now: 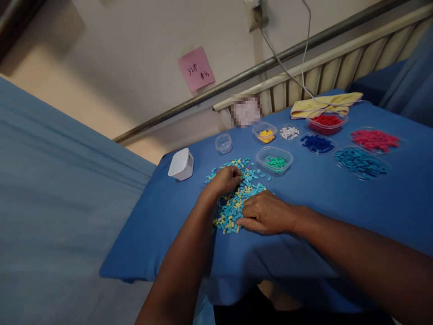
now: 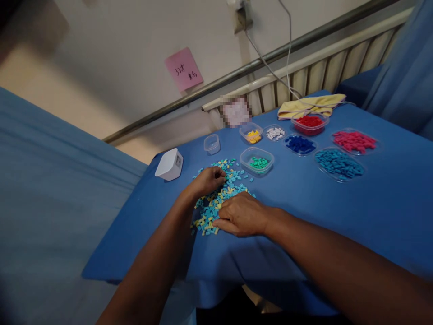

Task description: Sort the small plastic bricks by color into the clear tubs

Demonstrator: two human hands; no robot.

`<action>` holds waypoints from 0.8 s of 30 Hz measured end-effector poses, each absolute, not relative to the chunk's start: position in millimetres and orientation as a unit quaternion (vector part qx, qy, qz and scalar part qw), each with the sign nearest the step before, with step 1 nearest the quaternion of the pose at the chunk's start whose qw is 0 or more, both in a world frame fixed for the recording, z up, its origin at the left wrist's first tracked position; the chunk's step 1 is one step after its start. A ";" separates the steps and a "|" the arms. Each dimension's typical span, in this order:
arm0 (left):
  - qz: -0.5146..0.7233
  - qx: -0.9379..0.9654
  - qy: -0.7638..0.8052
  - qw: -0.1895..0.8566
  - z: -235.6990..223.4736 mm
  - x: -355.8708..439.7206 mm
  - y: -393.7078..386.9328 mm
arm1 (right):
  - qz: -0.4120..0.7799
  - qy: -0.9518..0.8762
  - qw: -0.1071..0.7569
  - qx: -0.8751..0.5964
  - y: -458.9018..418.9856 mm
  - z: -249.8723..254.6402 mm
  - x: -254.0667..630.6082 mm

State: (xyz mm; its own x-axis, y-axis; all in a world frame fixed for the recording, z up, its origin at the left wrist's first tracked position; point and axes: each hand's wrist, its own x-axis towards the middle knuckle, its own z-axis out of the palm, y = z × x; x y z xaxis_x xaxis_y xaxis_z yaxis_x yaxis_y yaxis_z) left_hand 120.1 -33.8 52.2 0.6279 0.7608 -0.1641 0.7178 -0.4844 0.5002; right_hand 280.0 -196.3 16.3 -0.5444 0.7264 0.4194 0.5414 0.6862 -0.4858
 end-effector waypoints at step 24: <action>0.136 0.828 0.443 0.316 83.9 176.3 -3.4 | 0.164 -0.864 0.305 -0.366 -193.9 18.3 281.2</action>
State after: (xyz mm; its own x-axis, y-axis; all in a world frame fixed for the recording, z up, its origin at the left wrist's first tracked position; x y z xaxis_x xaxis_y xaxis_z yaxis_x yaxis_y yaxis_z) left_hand 176.3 -3.4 83.9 0.5696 0.8201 -0.0546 0.6480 -0.4072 0.6437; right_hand 281.2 -193.9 18.3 -0.5464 0.7325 0.4061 0.5320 0.6780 -0.5072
